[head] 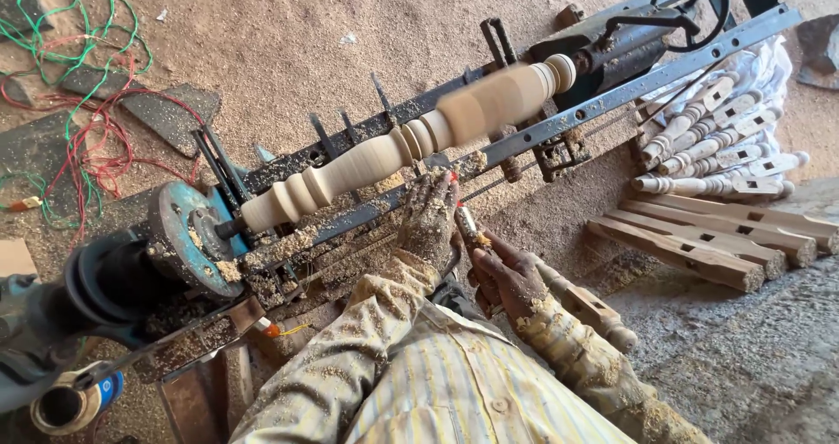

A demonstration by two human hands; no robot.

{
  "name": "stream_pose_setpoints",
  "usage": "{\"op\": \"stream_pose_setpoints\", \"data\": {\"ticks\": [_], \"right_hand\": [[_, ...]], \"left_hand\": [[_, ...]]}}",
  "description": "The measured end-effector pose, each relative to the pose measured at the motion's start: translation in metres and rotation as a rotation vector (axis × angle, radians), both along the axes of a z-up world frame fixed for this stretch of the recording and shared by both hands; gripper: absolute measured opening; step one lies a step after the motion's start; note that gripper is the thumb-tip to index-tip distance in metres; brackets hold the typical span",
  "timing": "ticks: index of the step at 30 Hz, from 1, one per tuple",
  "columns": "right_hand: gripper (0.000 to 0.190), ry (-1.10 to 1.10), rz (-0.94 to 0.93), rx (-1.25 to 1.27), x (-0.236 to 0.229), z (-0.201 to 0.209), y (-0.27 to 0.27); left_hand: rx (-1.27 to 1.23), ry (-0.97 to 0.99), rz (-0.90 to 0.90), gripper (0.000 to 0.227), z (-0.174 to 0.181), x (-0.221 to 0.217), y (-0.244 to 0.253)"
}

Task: The person shapes a wooden spindle blank spinning on a lathe, holding a chisel against the rotating wood to cut grooves and profiles along its length. They reposition the chisel repeatedly along the workpiece and brush away sawdust while the lathe keeps turning.

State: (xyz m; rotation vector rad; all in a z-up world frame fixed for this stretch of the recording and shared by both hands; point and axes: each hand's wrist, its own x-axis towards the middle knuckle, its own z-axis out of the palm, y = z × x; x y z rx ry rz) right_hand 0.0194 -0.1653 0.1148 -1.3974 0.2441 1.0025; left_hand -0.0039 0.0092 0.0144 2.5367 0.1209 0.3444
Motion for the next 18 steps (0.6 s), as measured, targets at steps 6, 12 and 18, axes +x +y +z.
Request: {"op": "stream_pose_setpoints", "data": {"ticks": [6, 12, 18], "right_hand": [[0.058, -0.04, -0.011, 0.061, -0.015, -0.002, 0.012], [0.058, -0.075, -0.026, 0.012, -0.029, -0.009, 0.024], [0.05, -0.131, -0.048, -0.042, -0.041, -0.084, -0.004]], "left_hand": [[0.206, -0.008, 0.004, 0.071, -0.07, 0.008, 0.001], [-0.027, -0.074, -0.082, 0.079, -0.03, -0.006, 0.017], [0.109, -0.255, -0.105, 0.079, -0.03, -0.044, 0.05]]}}
